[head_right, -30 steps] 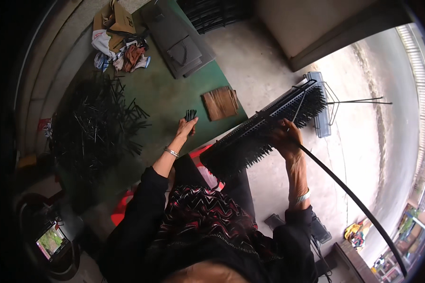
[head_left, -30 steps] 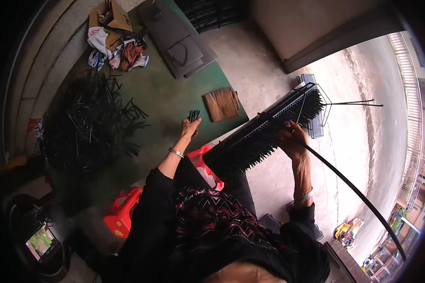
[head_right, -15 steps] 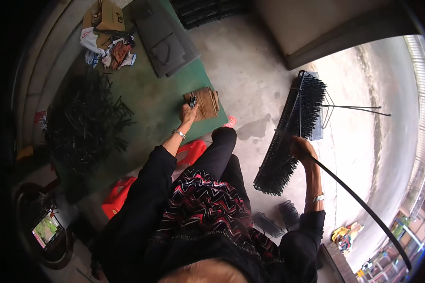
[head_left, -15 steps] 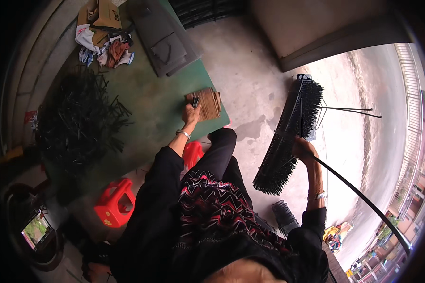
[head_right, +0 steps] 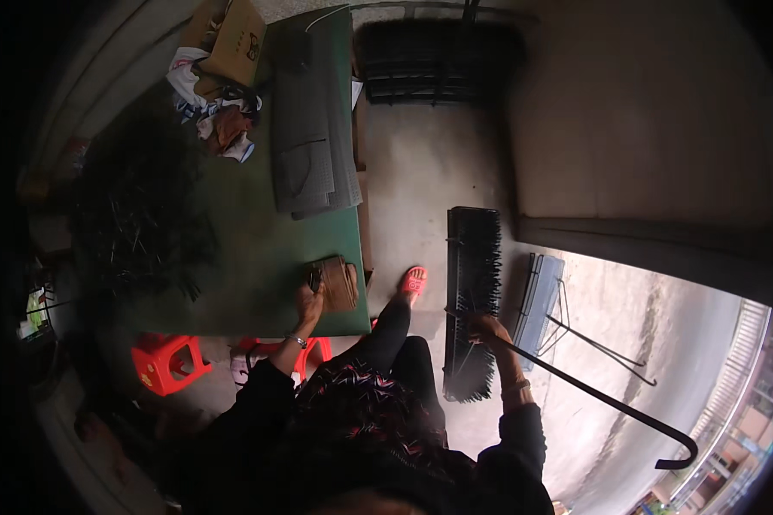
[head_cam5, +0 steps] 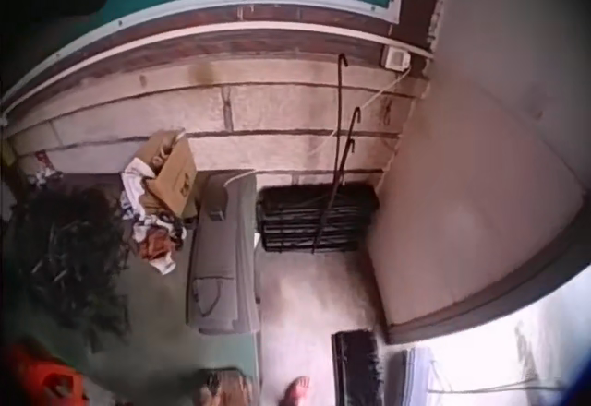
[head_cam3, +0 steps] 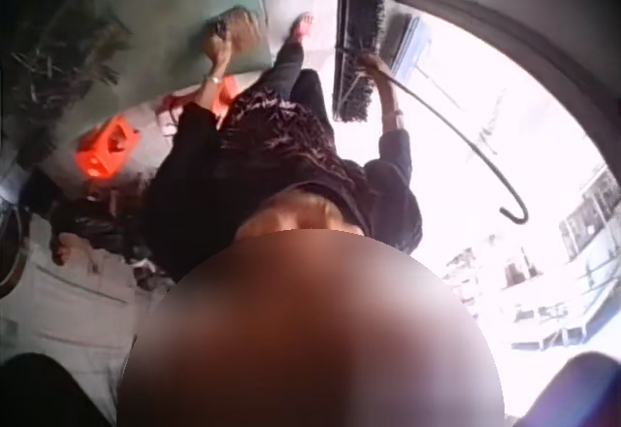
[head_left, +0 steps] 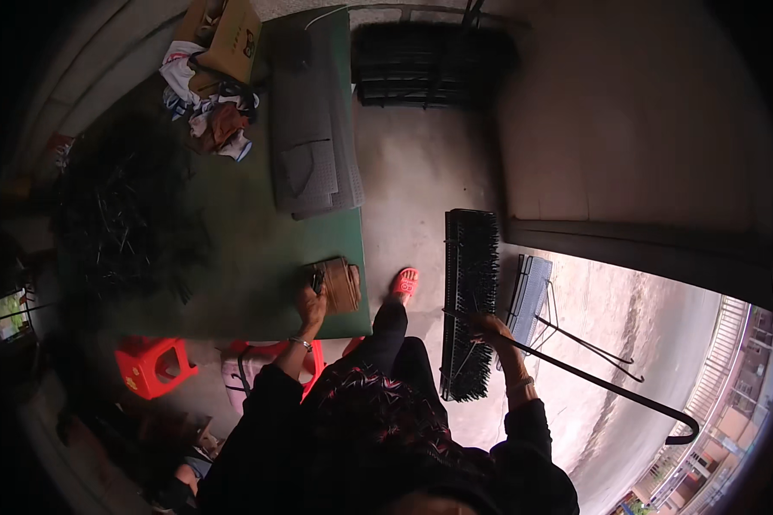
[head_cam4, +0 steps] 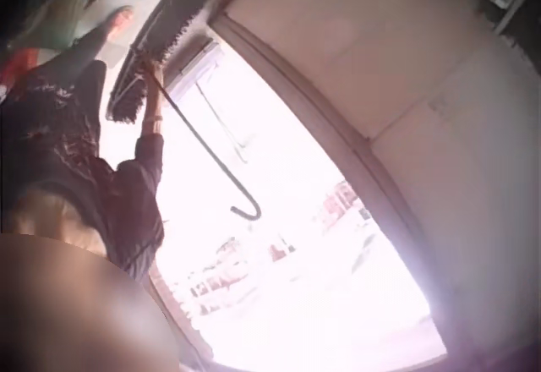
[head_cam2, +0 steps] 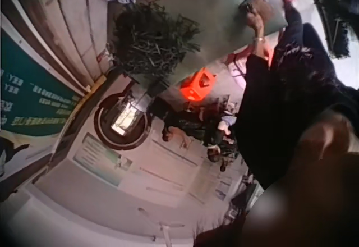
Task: The person is inserting thin black pins into a perforated base to assemble an industrial brush.
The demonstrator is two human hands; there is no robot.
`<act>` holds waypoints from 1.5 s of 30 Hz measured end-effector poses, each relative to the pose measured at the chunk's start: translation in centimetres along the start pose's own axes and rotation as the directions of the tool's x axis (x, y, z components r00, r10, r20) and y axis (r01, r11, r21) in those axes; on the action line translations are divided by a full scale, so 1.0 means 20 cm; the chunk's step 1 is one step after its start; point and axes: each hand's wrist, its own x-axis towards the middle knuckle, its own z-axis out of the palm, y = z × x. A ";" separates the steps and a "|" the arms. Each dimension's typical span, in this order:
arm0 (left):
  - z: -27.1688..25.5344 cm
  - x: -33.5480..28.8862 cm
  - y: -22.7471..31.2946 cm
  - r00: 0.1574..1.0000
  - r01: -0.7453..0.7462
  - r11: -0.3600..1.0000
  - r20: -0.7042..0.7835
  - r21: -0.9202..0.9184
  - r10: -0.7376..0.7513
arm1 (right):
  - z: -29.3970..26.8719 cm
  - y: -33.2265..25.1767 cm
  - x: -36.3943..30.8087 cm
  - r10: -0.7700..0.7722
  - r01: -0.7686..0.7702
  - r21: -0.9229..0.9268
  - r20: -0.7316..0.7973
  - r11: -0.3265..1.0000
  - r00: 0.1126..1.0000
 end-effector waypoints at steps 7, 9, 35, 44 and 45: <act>-0.06 0.04 0.11 0.904 0.375 0.921 0.179 0.106 -0.389 | -0.27 -0.39 0.60 -0.080 0.119 -0.128 0.276 0.985 0.958; 0.02 -0.01 0.01 0.946 0.318 0.947 0.048 0.039 -0.320 | -0.31 -0.56 0.78 -0.186 0.229 -0.054 0.418 0.972 0.889; -0.08 -0.04 0.32 0.609 0.778 0.622 -0.131 -0.093 -0.782 | -0.84 -1.64 3.18 0.332 -0.212 -0.796 -0.014 0.567 0.943; -0.03 -0.18 0.21 0.566 0.788 0.575 -0.109 -0.222 -0.817 | -0.99 -1.77 3.58 0.323 -0.026 -0.896 0.133 0.443 0.937; -0.02 -0.19 0.20 0.562 0.792 0.571 -0.106 -0.215 -0.820 | -1.01 -1.76 3.59 0.296 -0.033 -0.908 0.102 0.417 0.950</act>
